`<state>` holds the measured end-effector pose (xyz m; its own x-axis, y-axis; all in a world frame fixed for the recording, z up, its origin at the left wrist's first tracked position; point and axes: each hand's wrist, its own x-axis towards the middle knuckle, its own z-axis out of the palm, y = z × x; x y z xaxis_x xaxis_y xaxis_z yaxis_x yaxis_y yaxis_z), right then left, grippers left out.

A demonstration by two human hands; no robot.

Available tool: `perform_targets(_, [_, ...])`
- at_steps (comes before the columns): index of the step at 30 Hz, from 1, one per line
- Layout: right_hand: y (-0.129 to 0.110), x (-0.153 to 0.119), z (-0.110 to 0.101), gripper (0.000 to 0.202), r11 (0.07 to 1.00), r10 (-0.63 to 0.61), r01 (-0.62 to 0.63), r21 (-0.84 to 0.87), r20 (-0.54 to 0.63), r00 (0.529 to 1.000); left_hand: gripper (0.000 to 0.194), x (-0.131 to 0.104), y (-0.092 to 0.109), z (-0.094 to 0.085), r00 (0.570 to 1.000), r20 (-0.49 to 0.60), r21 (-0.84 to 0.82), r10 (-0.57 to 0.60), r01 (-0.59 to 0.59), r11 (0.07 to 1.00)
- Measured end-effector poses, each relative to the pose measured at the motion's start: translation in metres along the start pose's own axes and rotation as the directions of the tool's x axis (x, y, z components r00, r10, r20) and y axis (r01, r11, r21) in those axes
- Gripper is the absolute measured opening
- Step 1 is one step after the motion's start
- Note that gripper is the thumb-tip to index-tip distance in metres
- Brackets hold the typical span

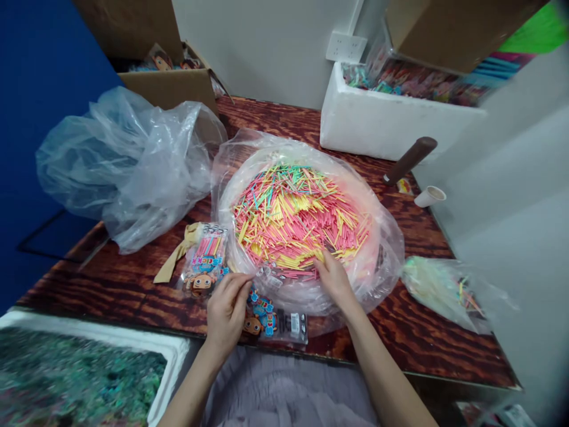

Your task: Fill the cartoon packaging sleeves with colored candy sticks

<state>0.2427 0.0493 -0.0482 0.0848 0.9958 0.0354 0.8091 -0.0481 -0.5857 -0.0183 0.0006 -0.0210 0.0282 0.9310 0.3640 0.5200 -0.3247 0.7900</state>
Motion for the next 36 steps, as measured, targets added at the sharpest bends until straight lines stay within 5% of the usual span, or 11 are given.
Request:
perform_targets(10, [-0.004,0.017,0.000,0.024,0.947,-0.104,0.080,-0.311,-0.060,0.993,0.017,0.003,0.008,0.005,0.999,0.038,-0.027,0.006,-0.005,1.000])
perform_targets(13, [0.000,0.016,-0.008,0.017,0.995,-0.057,0.043,-0.093,-0.154,0.986,0.017,0.003,0.009,0.005,0.999,0.038,-0.039,-0.002,0.004,0.999])
perform_targets(15, [-0.001,0.015,-0.016,0.011,0.967,0.070,-0.023,0.253,-0.179,0.981,0.018,0.004,0.010,0.005,0.998,0.055,-0.060,-0.006,0.009,0.998])
perform_targets(16, [-0.003,0.014,-0.021,0.011,0.885,0.146,-0.069,0.460,-0.134,0.980,0.019,0.004,0.011,0.005,0.998,0.069,-0.074,-0.006,0.011,0.997])
perform_targets(18, [-0.013,0.012,-0.028,0.014,0.582,0.215,-0.186,0.792,0.071,0.974,0.021,0.004,0.012,0.008,0.994,0.105,-0.099,0.000,0.011,0.995])
perform_targets(21, [-0.038,0.008,-0.037,0.014,0.170,0.095,-0.354,0.920,0.343,0.935,0.022,0.005,0.013,0.013,0.988,0.156,-0.126,-0.003,0.023,0.992])
perform_targets(25, [-0.075,0.006,-0.042,0.014,-0.024,-0.012,-0.394,0.919,0.394,0.919,0.021,0.003,0.013,0.018,0.982,0.181,-0.161,-0.049,0.079,0.984])
perform_targets(28, [-0.094,0.004,-0.042,0.012,-0.025,-0.037,-0.311,0.950,0.310,0.950,0.021,0.001,0.013,0.018,0.977,0.192,-0.198,-0.092,0.130,0.972])
perform_targets(36, [-0.114,-0.010,-0.032,0.027,0.230,-0.071,-0.251,0.940,0.273,0.959,0.020,0.001,0.012,0.020,0.971,0.179,-0.340,-0.159,0.213,0.916])
